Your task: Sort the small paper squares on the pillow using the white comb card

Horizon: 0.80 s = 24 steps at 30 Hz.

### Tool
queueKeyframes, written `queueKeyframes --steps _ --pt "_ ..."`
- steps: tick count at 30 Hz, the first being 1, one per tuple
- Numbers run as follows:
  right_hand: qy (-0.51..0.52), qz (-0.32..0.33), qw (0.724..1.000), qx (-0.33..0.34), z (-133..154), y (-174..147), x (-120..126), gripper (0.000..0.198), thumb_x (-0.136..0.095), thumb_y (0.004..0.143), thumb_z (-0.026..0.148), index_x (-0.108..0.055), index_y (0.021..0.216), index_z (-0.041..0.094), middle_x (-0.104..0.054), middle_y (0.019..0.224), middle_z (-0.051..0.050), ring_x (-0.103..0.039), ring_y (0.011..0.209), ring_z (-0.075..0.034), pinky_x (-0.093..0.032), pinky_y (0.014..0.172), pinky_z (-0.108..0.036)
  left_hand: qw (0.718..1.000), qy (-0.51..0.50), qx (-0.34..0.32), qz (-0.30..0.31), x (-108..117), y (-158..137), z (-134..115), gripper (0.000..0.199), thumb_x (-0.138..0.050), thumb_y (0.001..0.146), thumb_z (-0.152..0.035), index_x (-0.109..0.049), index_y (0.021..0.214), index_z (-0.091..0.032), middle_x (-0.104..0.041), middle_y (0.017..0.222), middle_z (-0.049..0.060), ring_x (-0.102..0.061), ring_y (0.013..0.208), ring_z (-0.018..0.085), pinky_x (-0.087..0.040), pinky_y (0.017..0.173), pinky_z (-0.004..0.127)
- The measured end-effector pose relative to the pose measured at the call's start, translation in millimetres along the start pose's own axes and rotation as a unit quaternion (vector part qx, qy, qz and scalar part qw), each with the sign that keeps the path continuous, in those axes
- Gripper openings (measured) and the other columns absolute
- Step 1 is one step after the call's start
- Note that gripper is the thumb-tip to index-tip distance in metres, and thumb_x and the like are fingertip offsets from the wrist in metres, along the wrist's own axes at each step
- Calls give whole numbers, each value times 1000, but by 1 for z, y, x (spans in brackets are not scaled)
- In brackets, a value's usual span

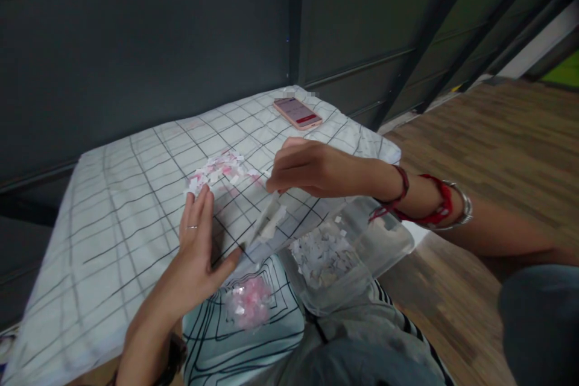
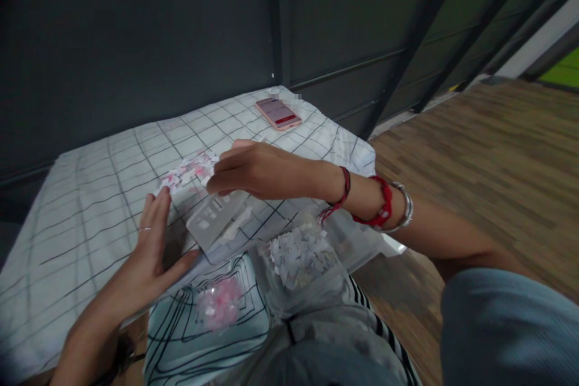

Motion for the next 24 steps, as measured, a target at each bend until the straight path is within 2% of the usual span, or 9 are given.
queueKeyframes --steps 6,12,15,18,21,24 --pt "33 58 994 -84 -1 -39 30 42 -21 98 27 -61 90 17 -59 78 -1 -54 79 -9 -40 81 -30 998 1 -53 45 -12 16 -16 86 -48 85 -34 13 144 -24 2 154 15 9 139 35 -12 106 62" --pt "-2 25 998 -54 14 -62 49 44 -20 98 30 -61 89 16 -62 76 -2 -54 77 -9 -41 77 -29 994 19 -96 57 -20 34 -32 86 -49 85 -38 11 144 -20 0 153 18 10 139 34 -11 108 59" --pt "-42 -18 994 -96 10 -58 51 38 -25 97 28 -60 91 15 -62 78 -3 -55 78 -10 -41 76 -27 998 26 -55 27 -13 30 -20 86 -47 85 -45 10 145 -20 0 154 17 9 139 33 -10 109 58" --pt "-136 -43 974 -174 -7 -43 43 32 -32 95 26 -61 95 13 -62 82 -5 -55 79 -12 -41 71 -26 999 41 29 -17 -6 20 1 86 -44 85 -53 6 145 -19 -4 154 17 5 139 34 -11 109 57" --pt "-203 -12 953 -223 -27 -24 25 29 -33 92 20 -61 95 12 -63 85 -7 -55 81 -15 -39 70 -28 990 57 125 -37 -7 7 21 86 -41 83 -59 -2 146 -13 -9 153 19 2 139 37 -12 110 56" --pt "-214 27 950 -224 -37 -9 7 25 -36 87 14 -62 88 14 -62 79 -5 -53 75 -14 -37 69 -27 980 84 174 -56 -10 -4 31 89 -38 81 -64 -10 145 -9 -15 151 22 -3 139 38 -14 110 56"
Point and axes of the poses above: each hand's wrist, its own y-axis towards the middle knuckle, its own x-axis out of the back of the hand, z = x × y, the point moved 2 cm from there along y, towards the middle knuckle
